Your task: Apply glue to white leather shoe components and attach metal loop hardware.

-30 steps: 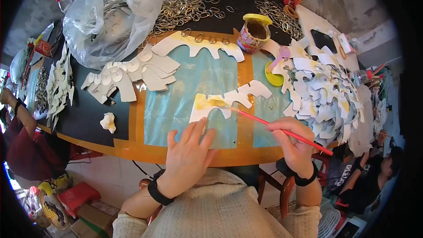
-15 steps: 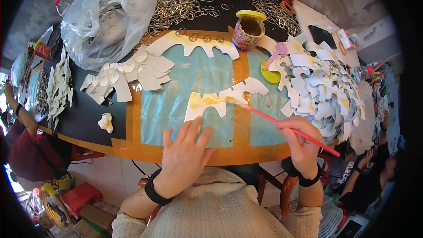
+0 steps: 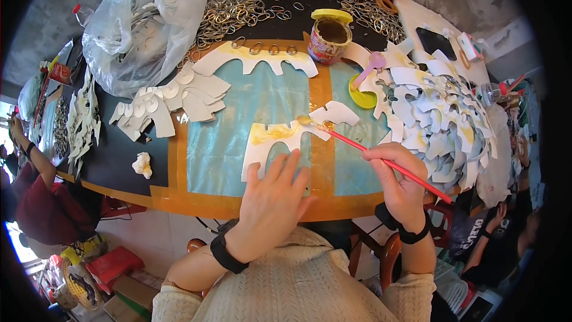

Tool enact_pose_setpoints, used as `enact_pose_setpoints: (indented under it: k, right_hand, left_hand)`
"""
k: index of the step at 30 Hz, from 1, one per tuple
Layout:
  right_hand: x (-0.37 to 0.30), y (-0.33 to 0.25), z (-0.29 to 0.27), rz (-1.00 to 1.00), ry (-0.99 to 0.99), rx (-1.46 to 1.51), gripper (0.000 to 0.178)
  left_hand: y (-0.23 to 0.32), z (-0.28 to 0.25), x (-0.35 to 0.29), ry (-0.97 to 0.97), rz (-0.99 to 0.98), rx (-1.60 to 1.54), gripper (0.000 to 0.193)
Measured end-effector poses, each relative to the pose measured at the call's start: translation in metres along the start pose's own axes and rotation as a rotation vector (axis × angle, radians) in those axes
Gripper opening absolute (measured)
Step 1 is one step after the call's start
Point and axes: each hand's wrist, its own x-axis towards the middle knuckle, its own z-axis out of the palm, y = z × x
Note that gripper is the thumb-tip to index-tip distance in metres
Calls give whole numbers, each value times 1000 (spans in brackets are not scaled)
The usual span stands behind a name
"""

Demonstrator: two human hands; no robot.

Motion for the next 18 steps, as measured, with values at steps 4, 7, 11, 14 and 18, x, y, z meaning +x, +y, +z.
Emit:
enact_pose_setpoints:
  k: [4,7,11,14,18]
  right_hand:
    - [-7,-1,-4,-1,-4,-17,9]
    - [-6,-7,-1,-12,-67,28,9]
    - [-2,-5,-2,27,-27,-42,9]
    - [-4,-5,-2,-7,-30,-51,10]
    - [-5,-8,-2,-54,-76,-76,12]
  left_hand:
    - [0,2,-1,-8,5,7,41]
    - [0,1,0,-12,15,11,42]
    - [0,0,2,-14,27,15,43]
    - [0,1,1,-16,22,23,43]
    - [1,0,1,-21,24,24,43]
